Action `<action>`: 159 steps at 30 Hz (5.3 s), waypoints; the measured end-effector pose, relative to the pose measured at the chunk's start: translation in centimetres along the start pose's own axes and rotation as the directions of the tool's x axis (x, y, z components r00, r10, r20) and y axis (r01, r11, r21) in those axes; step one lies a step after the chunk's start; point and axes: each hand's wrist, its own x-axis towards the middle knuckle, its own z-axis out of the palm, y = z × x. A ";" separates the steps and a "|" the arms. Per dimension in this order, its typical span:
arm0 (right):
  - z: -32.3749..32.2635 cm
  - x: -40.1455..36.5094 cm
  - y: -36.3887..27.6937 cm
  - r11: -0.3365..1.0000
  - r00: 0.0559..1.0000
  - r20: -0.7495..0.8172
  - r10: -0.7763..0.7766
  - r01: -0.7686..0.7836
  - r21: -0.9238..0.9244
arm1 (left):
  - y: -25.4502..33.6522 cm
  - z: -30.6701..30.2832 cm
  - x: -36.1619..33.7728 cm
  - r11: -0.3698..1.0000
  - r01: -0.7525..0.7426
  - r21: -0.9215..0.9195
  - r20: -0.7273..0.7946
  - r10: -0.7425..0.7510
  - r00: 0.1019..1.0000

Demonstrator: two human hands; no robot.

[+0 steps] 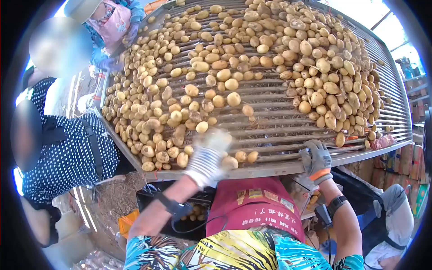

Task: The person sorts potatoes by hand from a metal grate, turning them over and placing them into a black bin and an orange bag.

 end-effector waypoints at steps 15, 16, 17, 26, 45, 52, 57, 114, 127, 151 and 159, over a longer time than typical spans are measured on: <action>-0.5 -0.2 -0.3 0.999 0.999 -0.030 -0.042 0.042 -0.023 | -1.1 5.8 -0.7 0.969 0.217 0.114 -0.251 -0.184 0.951; -0.6 -0.2 0.0 0.998 0.998 -0.035 -0.054 0.052 -0.034 | -1.8 5.3 -1.8 0.962 0.270 0.036 -0.348 -0.241 0.906; -0.7 -0.1 0.1 0.998 0.997 -0.043 -0.062 0.061 -0.033 | -2.5 4.8 -3.0 0.949 0.311 -0.046 -0.436 -0.299 0.849; -0.4 0.0 0.4 0.997 0.999 0.017 -0.050 0.050 -0.050 | -2.3 8.0 -2.9 0.806 0.536 -0.253 -0.484 -0.585 0.651; 8.3 23.1 -16.3 0.791 0.845 0.076 -0.529 0.459 0.403 | -0.7 6.9 -0.8 0.638 0.691 -0.341 -0.425 -0.760 0.491; 15.6 26.1 -29.0 0.681 0.587 0.372 -0.720 0.702 0.210 | -1.0 6.7 -0.9 0.635 0.705 -0.315 -0.419 -0.760 0.497; 18.5 26.9 -29.7 0.651 0.523 0.421 -0.742 0.713 0.262 | -0.6 5.8 -0.5 0.655 0.686 -0.317 -0.427 -0.745 0.513; 6.6 50.1 -11.4 0.997 0.866 0.499 -0.045 0.007 0.078 | -0.9 6.0 -0.5 0.688 0.680 -0.254 -0.422 -0.712 0.562; 6.8 31.5 -15.4 0.733 0.650 0.340 -0.680 0.591 0.336 | -0.8 6.5 -0.7 0.655 0.705 -0.270 -0.411 -0.741 0.531; 2.9 17.4 -13.7 0.824 0.598 0.583 -0.550 0.501 0.263 | -0.6 6.9 -0.8 0.647 0.718 -0.258 -0.433 -0.742 0.513; -2.7 24.2 -0.8 0.967 0.918 0.397 -0.017 0.117 -0.227 | -1.0 7.5 -0.7 0.663 0.709 -0.239 -0.480 -0.715 0.508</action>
